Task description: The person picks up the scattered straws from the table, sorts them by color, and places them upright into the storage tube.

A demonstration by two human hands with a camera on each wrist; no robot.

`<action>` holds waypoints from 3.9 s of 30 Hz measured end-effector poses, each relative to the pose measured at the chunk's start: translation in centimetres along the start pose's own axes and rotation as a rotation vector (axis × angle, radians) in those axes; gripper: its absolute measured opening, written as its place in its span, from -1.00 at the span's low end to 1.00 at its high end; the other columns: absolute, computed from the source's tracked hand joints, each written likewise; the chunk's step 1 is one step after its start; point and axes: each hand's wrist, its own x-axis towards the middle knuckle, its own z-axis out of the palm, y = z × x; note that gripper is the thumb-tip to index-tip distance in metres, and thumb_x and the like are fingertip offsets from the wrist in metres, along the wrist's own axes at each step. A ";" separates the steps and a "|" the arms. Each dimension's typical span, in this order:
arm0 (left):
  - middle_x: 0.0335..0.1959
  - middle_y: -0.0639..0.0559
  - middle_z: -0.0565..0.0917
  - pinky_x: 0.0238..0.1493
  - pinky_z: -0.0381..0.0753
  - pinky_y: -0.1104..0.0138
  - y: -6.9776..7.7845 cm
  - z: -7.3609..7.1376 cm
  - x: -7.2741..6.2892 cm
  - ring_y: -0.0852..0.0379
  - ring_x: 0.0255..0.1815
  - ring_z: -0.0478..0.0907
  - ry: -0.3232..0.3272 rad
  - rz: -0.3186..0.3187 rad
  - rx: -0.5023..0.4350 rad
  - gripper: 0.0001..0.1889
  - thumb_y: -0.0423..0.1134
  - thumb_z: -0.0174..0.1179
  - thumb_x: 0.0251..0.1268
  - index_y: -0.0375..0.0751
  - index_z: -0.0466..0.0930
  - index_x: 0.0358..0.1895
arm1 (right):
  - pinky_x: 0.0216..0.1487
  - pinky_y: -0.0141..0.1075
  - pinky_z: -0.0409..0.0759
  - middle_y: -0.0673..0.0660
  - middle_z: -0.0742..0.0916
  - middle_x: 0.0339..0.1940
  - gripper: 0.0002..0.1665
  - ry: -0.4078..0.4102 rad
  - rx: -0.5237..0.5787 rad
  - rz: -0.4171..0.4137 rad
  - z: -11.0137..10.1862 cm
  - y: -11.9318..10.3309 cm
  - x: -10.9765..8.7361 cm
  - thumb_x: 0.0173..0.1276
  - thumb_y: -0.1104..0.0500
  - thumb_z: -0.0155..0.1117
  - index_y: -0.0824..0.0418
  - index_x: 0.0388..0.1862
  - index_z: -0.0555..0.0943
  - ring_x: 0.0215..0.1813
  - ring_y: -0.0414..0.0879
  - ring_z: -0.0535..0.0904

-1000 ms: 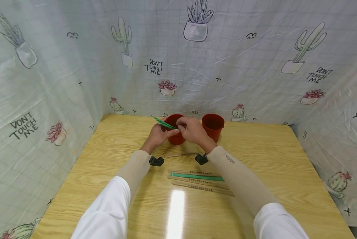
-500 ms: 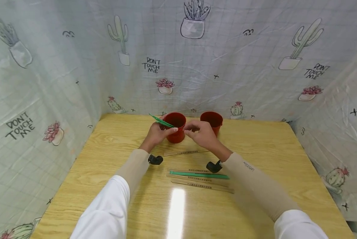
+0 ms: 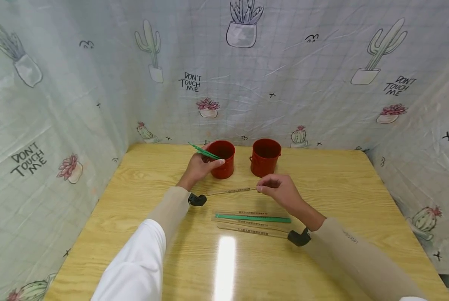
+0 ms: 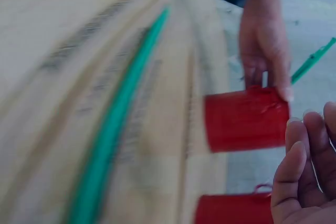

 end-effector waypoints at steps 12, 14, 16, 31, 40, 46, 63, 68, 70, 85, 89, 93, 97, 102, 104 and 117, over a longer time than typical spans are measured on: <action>0.41 -0.07 0.57 0.46 0.56 0.00 0.2 -0.1 0.2 -0.06 0.45 0.51 0.004 0.009 0.005 -0.30 -0.12 0.42 0.38 -0.05 0.38 0.54 | -0.17 -0.32 0.71 0.33 0.81 -0.13 -0.75 0.014 -0.075 0.201 -2.0 3.6 -5.5 0.38 0.25 0.46 0.43 -0.09 0.75 -0.17 -0.07 0.72; 0.40 -0.07 0.58 0.46 0.56 -0.01 0.1 -0.1 0.2 -0.06 0.45 0.51 0.003 0.014 -0.008 -0.31 -0.12 0.42 0.37 -0.06 0.39 0.52 | -0.18 -0.34 0.69 0.34 0.82 -0.13 -0.78 0.013 -0.099 0.213 -2.2 4.0 -5.9 0.39 0.25 0.45 0.41 -0.10 0.76 -0.18 -0.10 0.72; 0.40 -0.08 0.58 0.46 0.55 -0.02 0.1 -0.1 0.3 -0.07 0.46 0.51 0.002 0.016 -0.022 -0.32 -0.13 0.42 0.37 -0.07 0.41 0.51 | -0.18 -0.37 0.68 0.32 0.83 -0.14 -0.80 0.010 -0.133 0.210 -2.1 4.5 -6.2 0.39 0.26 0.45 0.39 -0.11 0.77 -0.19 -0.17 0.71; 0.43 -0.15 0.55 0.51 0.50 -0.07 0.1 0.0 0.2 -0.15 0.48 0.48 0.006 0.005 -0.029 -0.32 -0.14 0.43 0.37 -0.12 0.41 0.50 | -0.21 -0.44 0.67 0.18 0.84 -0.21 -0.84 -0.003 -0.264 0.134 -1.7 6.8 -7.0 0.29 0.36 0.49 0.26 -0.15 0.79 -0.25 -0.23 0.70; 0.41 -0.07 0.57 0.50 0.52 -0.03 0.1 0.1 0.3 -0.08 0.47 0.50 0.005 0.018 -0.035 -0.34 -0.14 0.42 0.38 -0.06 0.42 0.50 | -0.23 -0.43 0.61 0.12 0.83 -0.21 -0.83 -0.045 -0.318 0.111 -1.8 6.8 -6.9 0.30 0.36 0.47 0.22 -0.13 0.78 -0.27 -0.25 0.62; 0.42 -0.10 0.56 0.50 0.52 -0.05 0.2 0.1 0.1 -0.10 0.47 0.49 0.009 0.014 -0.031 -0.32 -0.15 0.41 0.39 -0.09 0.39 0.52 | -0.24 -0.41 0.62 0.03 0.80 -0.29 -0.83 -0.101 -0.452 0.044 -1.9 6.7 -6.5 0.28 0.39 0.48 0.18 -0.20 0.78 -0.28 -0.28 0.60; 0.44 -0.17 0.54 0.49 0.52 -0.07 0.2 -0.1 0.0 -0.16 0.48 0.49 0.001 0.005 -0.038 -0.30 -0.14 0.42 0.37 -0.16 0.38 0.52 | -0.17 -0.37 0.61 0.09 0.71 -0.24 -0.89 -0.325 -0.609 -0.145 -2.7 6.2 -6.3 0.48 0.37 0.26 0.22 -0.14 0.69 -0.20 -0.31 0.52; 0.44 -0.10 0.55 0.49 0.52 -0.05 0.4 0.0 0.0 -0.12 0.48 0.49 0.010 -0.008 -0.031 -0.29 -0.12 0.43 0.37 -0.11 0.38 0.53 | -0.10 -0.35 0.60 0.05 0.66 -0.21 -0.89 -0.361 -0.607 -0.101 -3.0 6.2 -6.2 0.52 0.35 0.23 0.15 -0.15 0.61 -0.15 -0.30 0.49; 0.44 -0.08 0.55 0.50 0.51 -0.05 0.3 0.0 0.0 -0.11 0.48 0.49 0.010 -0.014 -0.031 -0.29 -0.11 0.43 0.37 -0.08 0.38 0.53 | -0.10 -0.35 0.59 0.03 0.64 -0.21 -0.88 -0.371 -0.604 -0.092 -3.1 6.1 -6.2 0.52 0.35 0.22 0.14 -0.16 0.59 -0.15 -0.29 0.48; 0.41 -0.09 0.57 0.48 0.53 -0.06 0.1 0.0 0.2 -0.11 0.46 0.50 -0.001 0.001 -0.047 -0.33 -0.14 0.42 0.38 -0.08 0.40 0.51 | -0.14 -0.41 0.59 0.09 0.70 -0.22 -0.96 -0.208 -0.380 -0.105 -3.3 4.8 -5.2 0.45 0.34 0.33 0.24 -0.20 0.63 -0.20 -0.27 0.51; 0.43 -0.16 0.55 0.50 0.49 -0.12 0.0 0.0 0.4 -0.18 0.49 0.47 -0.010 0.009 -0.075 -0.31 -0.19 0.41 0.39 -0.11 0.37 0.53 | -0.16 -0.41 0.63 0.19 0.73 -0.19 -0.94 -0.152 -0.295 -0.100 -2.8 4.4 -4.4 0.44 0.40 0.32 0.29 -0.17 0.65 -0.20 -0.28 0.57; 0.44 -0.17 0.54 0.50 0.48 -0.12 0.1 0.0 0.3 -0.17 0.49 0.47 -0.007 0.005 -0.076 -0.30 -0.19 0.41 0.38 -0.12 0.36 0.54 | -0.20 -0.41 0.65 0.26 0.74 -0.19 -0.93 -0.111 -0.233 -0.099 -2.3 3.6 -3.4 0.43 0.41 0.32 0.35 -0.14 0.67 -0.22 -0.28 0.61; 0.41 -0.08 0.58 0.46 0.55 -0.05 0.0 0.0 0.2 -0.09 0.44 0.51 0.008 0.001 -0.040 -0.30 -0.13 0.44 0.36 -0.08 0.40 0.51 | -0.24 -0.40 0.65 0.27 0.74 -0.26 -0.95 -0.086 -0.195 -0.128 -1.8 3.0 -2.5 0.44 0.42 0.32 0.36 -0.16 0.67 -0.28 -0.24 0.64; 0.42 -0.08 0.57 0.47 0.54 -0.04 -0.1 0.0 0.2 -0.10 0.46 0.50 0.016 -0.010 -0.032 -0.29 -0.10 0.45 0.34 -0.08 0.41 0.51 | -0.25 -0.35 0.65 0.28 0.74 -0.29 -0.96 -0.063 -0.171 -0.133 -1.2 2.4 -1.5 0.43 0.42 0.32 0.38 -0.17 0.67 -0.31 -0.23 0.63; 0.42 -0.10 0.57 0.48 0.53 -0.05 -0.1 0.0 0.1 -0.11 0.46 0.50 0.015 -0.006 -0.038 -0.29 -0.10 0.45 0.35 -0.10 0.40 0.52 | -0.24 -0.33 0.66 0.29 0.74 -0.28 -0.96 -0.051 -0.169 -0.123 -0.9 2.2 -1.0 0.44 0.40 0.33 0.38 -0.17 0.67 -0.30 -0.24 0.63; 0.42 -0.07 0.57 0.49 0.52 -0.05 -0.3 0.0 -0.5 -0.10 0.48 0.49 0.011 -0.016 -0.038 -0.32 -0.11 0.43 0.37 -0.07 0.41 0.51 | -0.18 -0.30 0.70 0.36 0.75 -0.27 -0.92 0.011 -0.073 -0.133 1.3 0.1 2.6 0.45 0.40 0.32 0.42 -0.14 0.67 -0.31 -0.17 0.67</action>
